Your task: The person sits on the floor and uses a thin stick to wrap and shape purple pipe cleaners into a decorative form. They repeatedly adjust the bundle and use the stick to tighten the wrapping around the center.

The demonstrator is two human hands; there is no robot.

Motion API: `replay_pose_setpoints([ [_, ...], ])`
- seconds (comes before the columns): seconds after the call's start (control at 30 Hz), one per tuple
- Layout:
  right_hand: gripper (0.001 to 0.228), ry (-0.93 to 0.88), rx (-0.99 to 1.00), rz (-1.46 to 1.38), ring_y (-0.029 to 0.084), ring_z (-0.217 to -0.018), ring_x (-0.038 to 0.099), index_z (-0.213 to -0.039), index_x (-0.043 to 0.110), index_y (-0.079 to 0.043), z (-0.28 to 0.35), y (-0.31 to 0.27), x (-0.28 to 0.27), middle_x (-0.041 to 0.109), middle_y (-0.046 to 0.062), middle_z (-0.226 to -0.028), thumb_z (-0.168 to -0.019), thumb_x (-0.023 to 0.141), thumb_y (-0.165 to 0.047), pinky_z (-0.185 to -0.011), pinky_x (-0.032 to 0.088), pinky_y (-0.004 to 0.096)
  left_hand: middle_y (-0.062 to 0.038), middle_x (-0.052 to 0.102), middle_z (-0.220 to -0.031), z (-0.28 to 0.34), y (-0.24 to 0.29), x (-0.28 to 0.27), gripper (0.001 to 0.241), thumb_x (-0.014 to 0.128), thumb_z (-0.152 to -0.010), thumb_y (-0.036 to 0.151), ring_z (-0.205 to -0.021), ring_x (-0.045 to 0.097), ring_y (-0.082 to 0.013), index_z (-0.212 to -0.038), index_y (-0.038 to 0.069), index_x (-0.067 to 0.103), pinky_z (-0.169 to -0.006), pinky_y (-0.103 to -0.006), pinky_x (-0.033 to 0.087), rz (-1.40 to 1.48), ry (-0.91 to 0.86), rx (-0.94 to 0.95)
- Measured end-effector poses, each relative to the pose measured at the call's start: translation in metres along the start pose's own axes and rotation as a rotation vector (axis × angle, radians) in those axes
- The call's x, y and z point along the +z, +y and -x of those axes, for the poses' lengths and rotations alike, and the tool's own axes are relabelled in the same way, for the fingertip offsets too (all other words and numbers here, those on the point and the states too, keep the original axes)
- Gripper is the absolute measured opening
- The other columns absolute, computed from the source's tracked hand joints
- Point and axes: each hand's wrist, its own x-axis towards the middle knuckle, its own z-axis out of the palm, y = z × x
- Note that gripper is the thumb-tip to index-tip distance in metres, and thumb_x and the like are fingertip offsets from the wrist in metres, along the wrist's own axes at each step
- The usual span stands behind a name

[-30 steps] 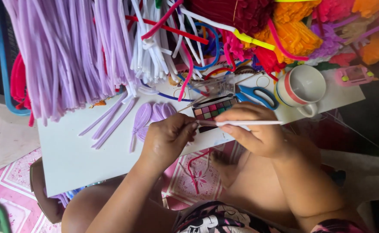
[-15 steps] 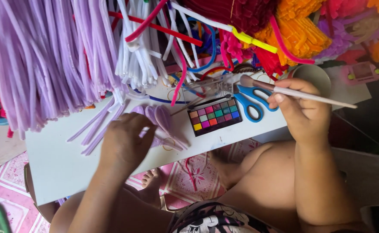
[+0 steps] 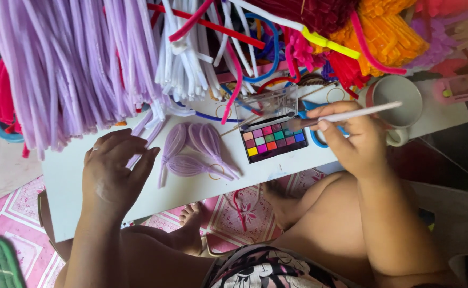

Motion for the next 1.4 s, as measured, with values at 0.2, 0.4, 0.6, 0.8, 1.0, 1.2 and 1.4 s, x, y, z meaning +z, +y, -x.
replay_pose_setpoints([
  [0.2, 0.010, -0.165, -0.221, -0.169, 0.032, -0.086, 0.077, -0.098, 0.066, 0.003, -0.003, 0.009, 0.026, 0.074, 0.020, -0.104, -0.090, 0.061, 0.004, -0.077, 0.061, 0.041, 0.000, 0.072, -0.106, -0.003, -0.010, 0.007, 0.016, 0.082, -0.089, 0.027, -0.119, 0.067, -0.0337, -0.102, 0.021, 0.075, -0.097, -0.0528, 0.050, -0.018, 0.067, 0.019],
  [0.4, 0.012, -0.218, -0.226, -0.133, 0.026, -0.075, 0.073, -0.099, 0.069, -0.002, 0.005, 0.021, 0.048, 0.075, 0.013, -0.097, -0.089, 0.064, 0.000, -0.072, 0.059, 0.034, -0.002, 0.071, -0.109, -0.003, 0.000, 0.009, 0.022, 0.083, -0.086, 0.031, -0.120, 0.065, -0.0353, -0.105, 0.022, 0.075, -0.102, -0.0579, 0.047, -0.025, 0.076, 0.011],
  [0.6, 0.013, -0.267, -0.285, 0.095, 0.027, -0.071, 0.071, -0.100, 0.070, -0.008, 0.006, 0.026, 0.057, 0.074, 0.009, -0.091, -0.087, 0.067, -0.008, -0.065, 0.058, 0.035, -0.005, 0.070, -0.107, -0.004, 0.002, 0.010, 0.024, 0.082, -0.088, 0.034, -0.117, 0.064, -0.0361, -0.105, 0.019, 0.075, -0.102, -0.0623, 0.043, 0.000, 0.048, 0.016],
  [0.8, 0.014, -0.272, -0.278, 0.138, 0.020, -0.073, 0.071, -0.101, 0.071, -0.016, 0.009, 0.030, 0.060, 0.073, 0.000, -0.090, -0.088, 0.067, -0.016, -0.072, 0.057, 0.030, -0.003, 0.073, -0.092, -0.003, -0.009, 0.028, 0.020, 0.076, -0.085, 0.022, -0.091, 0.073, -0.0309, -0.105, 0.023, 0.076, -0.081, -0.0466, 0.058, 0.045, -0.051, -0.053],
  [1.0, 0.024, -0.489, -0.096, 0.284, 0.028, -0.102, 0.069, -0.111, 0.067, -0.011, 0.010, 0.033, 0.057, 0.074, 0.005, -0.110, -0.093, 0.056, -0.022, -0.086, 0.050, 0.041, -0.012, 0.064, -0.092, -0.001, 0.006, 0.050, 0.022, 0.062, -0.089, 0.028, -0.073, 0.065, -0.0428, -0.102, 0.013, 0.067, -0.054, -0.0558, 0.051, -0.099, -0.453, -0.014],
  [1.2, 0.020, -0.512, -0.026, 0.331, 0.028, -0.094, 0.069, -0.106, 0.067, -0.014, 0.009, 0.027, 0.060, 0.076, 0.004, -0.098, -0.091, 0.056, -0.022, -0.083, 0.050, 0.041, -0.015, 0.056, -0.107, -0.007, 0.010, 0.061, 0.055, 0.079, -0.078, 0.044, -0.083, 0.066, -0.0389, -0.120, 0.013, 0.061, -0.056, -0.0539, 0.055, -0.228, -0.521, 0.006],
  [1.4, 0.027, -0.481, -0.061, 0.286, 0.025, -0.098, 0.071, -0.114, 0.068, -0.011, 0.009, 0.026, 0.060, 0.076, 0.003, -0.109, -0.095, 0.056, -0.026, -0.085, 0.051, 0.039, -0.011, 0.051, -0.110, 0.007, 0.011, 0.070, 0.059, 0.081, -0.071, 0.028, -0.085, 0.064, -0.0326, -0.124, 0.016, 0.059, -0.063, -0.0466, 0.057, -0.325, -0.514, 0.148],
])
